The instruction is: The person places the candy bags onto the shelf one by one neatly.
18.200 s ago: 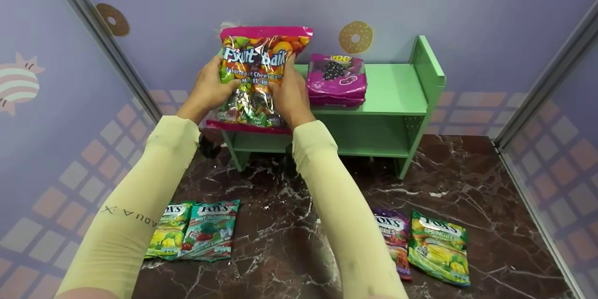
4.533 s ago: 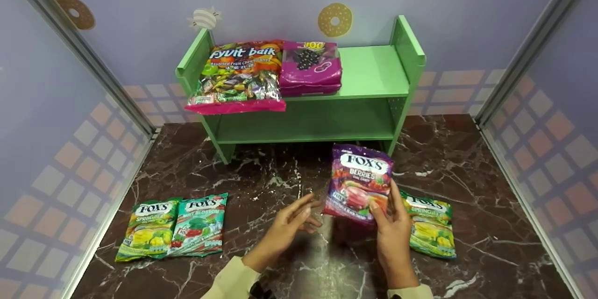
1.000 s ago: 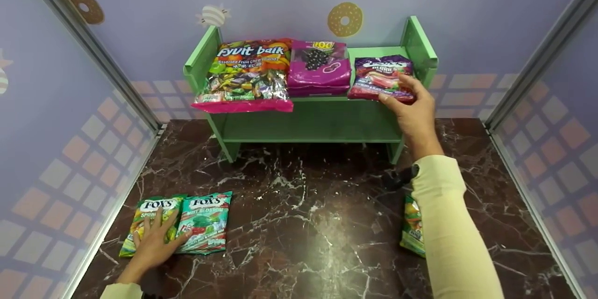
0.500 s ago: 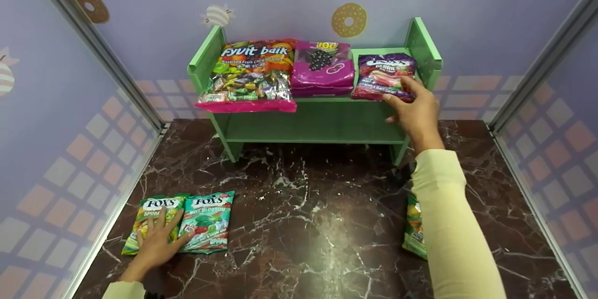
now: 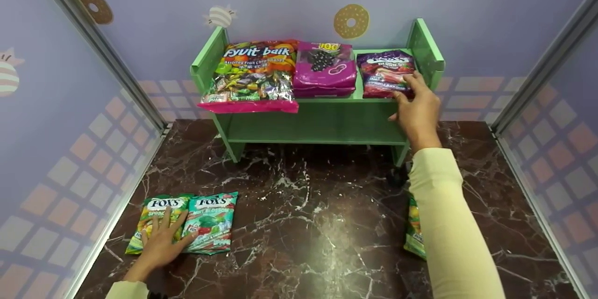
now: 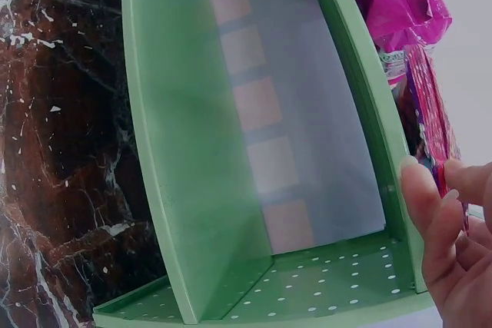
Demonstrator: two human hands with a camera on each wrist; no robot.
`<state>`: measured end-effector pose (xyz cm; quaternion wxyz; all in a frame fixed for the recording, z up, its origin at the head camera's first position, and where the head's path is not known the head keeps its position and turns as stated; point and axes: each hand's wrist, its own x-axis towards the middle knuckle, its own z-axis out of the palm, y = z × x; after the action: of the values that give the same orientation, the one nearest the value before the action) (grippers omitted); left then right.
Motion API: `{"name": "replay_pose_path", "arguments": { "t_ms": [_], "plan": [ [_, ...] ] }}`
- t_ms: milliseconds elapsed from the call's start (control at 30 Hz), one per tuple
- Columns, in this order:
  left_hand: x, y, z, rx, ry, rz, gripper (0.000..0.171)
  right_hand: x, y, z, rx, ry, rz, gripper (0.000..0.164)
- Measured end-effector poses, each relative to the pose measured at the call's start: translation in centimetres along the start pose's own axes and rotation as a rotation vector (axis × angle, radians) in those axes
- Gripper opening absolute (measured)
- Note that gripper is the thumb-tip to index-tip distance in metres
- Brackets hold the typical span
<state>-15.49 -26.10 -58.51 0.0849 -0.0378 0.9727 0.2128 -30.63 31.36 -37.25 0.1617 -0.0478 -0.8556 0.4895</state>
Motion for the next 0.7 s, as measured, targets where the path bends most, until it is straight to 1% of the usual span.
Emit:
{"name": "replay_pose_path", "arguments": {
  "t_ms": [67, 233, 367, 467, 600, 667, 700],
  "plan": [
    [0.0, 0.3, 0.1, 0.001, 0.002, 0.005, 0.079, -0.1, -0.1, 0.0, 0.004, 0.025, -0.002, 0.053],
    [-0.1, 1.1, 0.4, -0.008, -0.006, 0.018, 0.079, -0.8, -0.6, 0.3, 0.072, 0.076, -0.012, 0.055],
    [-0.2, 1.6, 0.6, -0.013, -0.013, 0.013, 0.078, -1.9, -0.9, 0.5, 0.112, 0.09, -0.029, 0.054],
    [-0.3, 1.9, 0.7, -0.006, -0.012, 0.004, 0.079, -3.2, -1.5, 0.5, 0.138, 0.098, -0.039, 0.051],
    [-0.3, 2.4, 0.9, 0.004, -0.008, -0.004, 0.078, -5.1, -2.2, 0.2, 0.229, 0.109, -0.049, 0.047],
    [-0.3, 2.6, 1.0, 0.01, -0.003, -0.005, 0.077, -5.7, -2.0, 0.0, 0.302, 0.114, -0.044, 0.046],
    [-0.3, 2.6, 1.0, 0.013, -0.002, -0.005, 0.077, -6.0, -1.7, 0.0, 0.317, 0.123, -0.044, 0.045]
  ]
}}
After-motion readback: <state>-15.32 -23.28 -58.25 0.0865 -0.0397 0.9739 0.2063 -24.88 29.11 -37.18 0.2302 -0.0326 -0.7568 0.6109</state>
